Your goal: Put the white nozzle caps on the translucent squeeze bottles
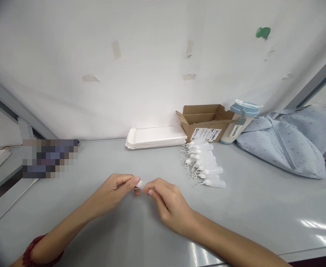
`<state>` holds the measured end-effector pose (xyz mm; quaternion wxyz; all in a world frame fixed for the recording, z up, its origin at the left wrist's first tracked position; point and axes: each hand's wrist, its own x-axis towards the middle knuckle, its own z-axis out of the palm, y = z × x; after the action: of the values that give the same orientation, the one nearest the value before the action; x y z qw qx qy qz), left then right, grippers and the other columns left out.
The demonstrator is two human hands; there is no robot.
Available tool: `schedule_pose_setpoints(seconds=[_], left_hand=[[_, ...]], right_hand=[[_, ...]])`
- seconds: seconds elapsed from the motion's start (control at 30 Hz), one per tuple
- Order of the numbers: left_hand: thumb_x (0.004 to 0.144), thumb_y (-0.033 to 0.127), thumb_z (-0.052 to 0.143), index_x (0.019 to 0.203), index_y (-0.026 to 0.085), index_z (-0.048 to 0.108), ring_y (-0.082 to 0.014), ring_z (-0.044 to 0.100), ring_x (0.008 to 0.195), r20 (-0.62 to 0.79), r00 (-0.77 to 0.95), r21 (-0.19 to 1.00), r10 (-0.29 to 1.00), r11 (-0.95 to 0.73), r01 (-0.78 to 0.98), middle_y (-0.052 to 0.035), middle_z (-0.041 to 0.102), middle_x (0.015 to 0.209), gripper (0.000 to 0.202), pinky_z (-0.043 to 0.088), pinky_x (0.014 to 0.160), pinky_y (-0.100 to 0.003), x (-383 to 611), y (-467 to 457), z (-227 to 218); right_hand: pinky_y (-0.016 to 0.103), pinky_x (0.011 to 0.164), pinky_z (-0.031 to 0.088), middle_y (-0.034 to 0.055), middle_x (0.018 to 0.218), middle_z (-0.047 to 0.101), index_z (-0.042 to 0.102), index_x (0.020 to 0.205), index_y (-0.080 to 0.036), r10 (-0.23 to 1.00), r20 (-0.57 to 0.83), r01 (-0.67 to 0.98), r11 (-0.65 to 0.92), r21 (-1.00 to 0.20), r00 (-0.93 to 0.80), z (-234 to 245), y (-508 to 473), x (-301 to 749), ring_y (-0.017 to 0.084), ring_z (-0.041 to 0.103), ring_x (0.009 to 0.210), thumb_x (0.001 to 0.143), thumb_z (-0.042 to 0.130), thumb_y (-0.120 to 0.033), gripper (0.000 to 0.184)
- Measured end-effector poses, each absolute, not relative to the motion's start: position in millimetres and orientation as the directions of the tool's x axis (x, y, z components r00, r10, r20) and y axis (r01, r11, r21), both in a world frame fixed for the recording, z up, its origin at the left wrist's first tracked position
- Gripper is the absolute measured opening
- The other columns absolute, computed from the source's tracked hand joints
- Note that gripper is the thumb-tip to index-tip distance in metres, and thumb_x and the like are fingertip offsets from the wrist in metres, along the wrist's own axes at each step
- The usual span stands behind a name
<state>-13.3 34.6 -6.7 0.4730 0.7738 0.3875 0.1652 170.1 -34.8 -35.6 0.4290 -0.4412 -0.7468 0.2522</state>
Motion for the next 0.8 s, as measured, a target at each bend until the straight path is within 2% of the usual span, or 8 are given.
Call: schedule_pose_setpoints(seconds=[0.1,0.23,0.37,0.47,0.53,0.63,0.73,0.8], left_hand=[[0.09,0.045,0.039,0.063,0.018,0.059,-0.0149,0.051,0.063,-0.118,0.652,0.86,0.749,-0.252,0.444,0.0007,0.061,0.065,0.043,0.035,0.058,-0.024,-12.9,33.9,-7.4],[0.089,0.041,0.043,0.076,0.019,0.063,-0.0154,0.053,0.07,-0.07,0.68,0.849,0.73,-0.314,0.424,0.0004,0.063,0.075,0.033,0.037,0.06,-0.023,-13.3,32.0,-4.3],[0.089,0.032,0.045,0.083,0.02,0.062,-0.0167,0.055,0.077,0.064,0.686,0.81,0.725,-0.439,0.388,-0.002,0.063,0.084,0.021,0.041,0.065,-0.024,-12.4,29.8,-6.3],[0.089,0.025,0.045,0.086,0.019,0.06,-0.0174,0.056,0.081,0.196,0.702,0.784,0.685,-0.539,0.307,-0.0036,0.063,0.085,0.017,0.043,0.074,-0.026,-11.1,28.7,-10.4],[0.088,0.024,0.045,0.087,0.019,0.06,-0.0171,0.056,0.082,0.23,0.702,0.779,0.674,-0.56,0.282,-0.0037,0.064,0.086,0.016,0.043,0.076,-0.027,-10.4,28.4,-11.1],[0.089,0.03,0.046,0.085,0.019,0.062,-0.0164,0.056,0.079,0.118,0.687,0.811,0.717,-0.469,0.35,-0.0021,0.064,0.085,0.02,0.043,0.07,-0.025,-9.7,29.0,-8.8],[0.09,0.04,0.041,0.075,0.019,0.063,-0.0142,0.053,0.066,-0.042,0.649,0.84,0.76,-0.325,0.435,0.0004,0.062,0.071,0.035,0.037,0.055,-0.022,-9.4,30.2,-7.5],[0.09,0.044,0.038,0.07,0.018,0.062,-0.0136,0.051,0.062,-0.088,0.627,0.859,0.774,-0.26,0.441,0.0006,0.06,0.066,0.041,0.035,0.051,-0.022,-9.1,30.9,-8.5]], right_hand=[[0.024,0.066,0.044,0.0036,0.085,0.062,0.055,0.096,-0.02,0.841,0.465,0.424,0.542,-0.726,-0.278,-37.6,-35.5,169.6,0.012,0.055,0.072,0.093,0.034,-0.014,0.022],[0.023,0.062,0.042,0.0006,0.075,0.057,0.054,0.091,-0.02,0.88,0.411,0.431,0.476,-0.767,-0.24,-34.7,-35.9,170.0,0.012,0.052,0.065,0.093,0.035,-0.018,0.02],[0.021,0.05,0.033,-0.0029,0.066,0.047,0.054,0.088,-0.02,0.945,0.254,0.354,0.314,-0.881,-0.205,-29.6,-35.5,171.2,0.009,0.039,0.053,0.094,0.036,-0.026,0.02],[0.02,0.046,0.027,-0.0037,0.065,0.042,0.053,0.085,-0.019,0.976,0.08,0.178,0.117,-0.977,-0.205,-27.8,-33.1,172.5,0.008,0.032,0.05,0.092,0.04,-0.035,0.022],[0.02,0.045,0.025,-0.0041,0.065,0.041,0.051,0.084,-0.018,0.974,-0.021,0.035,-0.014,-0.999,-0.224,-27.3,-30.7,173.5,0.006,0.03,0.048,0.09,0.045,-0.041,0.025],[0.02,0.043,0.023,-0.0053,0.063,0.042,0.049,0.085,-0.019,0.965,-0.09,-0.08,-0.113,-0.99,-0.246,-25.7,-27.9,174.9,0.005,0.026,0.044,0.087,0.048,-0.046,0.027],[0.021,0.045,0.025,-0.0053,0.063,0.044,0.048,0.086,-0.019,0.973,-0.057,-0.056,-0.072,-0.996,-0.224,-22.7,-27.4,175.6,0.006,0.029,0.047,0.089,0.046,-0.044,0.025],[0.021,0.047,0.025,-0.0058,0.062,0.044,0.046,0.087,-0.02,0.978,-0.023,-0.026,-0.029,-0.999,-0.208,-21.6,-28.0,175.8,0.007,0.03,0.049,0.09,0.045,-0.042,0.022]])
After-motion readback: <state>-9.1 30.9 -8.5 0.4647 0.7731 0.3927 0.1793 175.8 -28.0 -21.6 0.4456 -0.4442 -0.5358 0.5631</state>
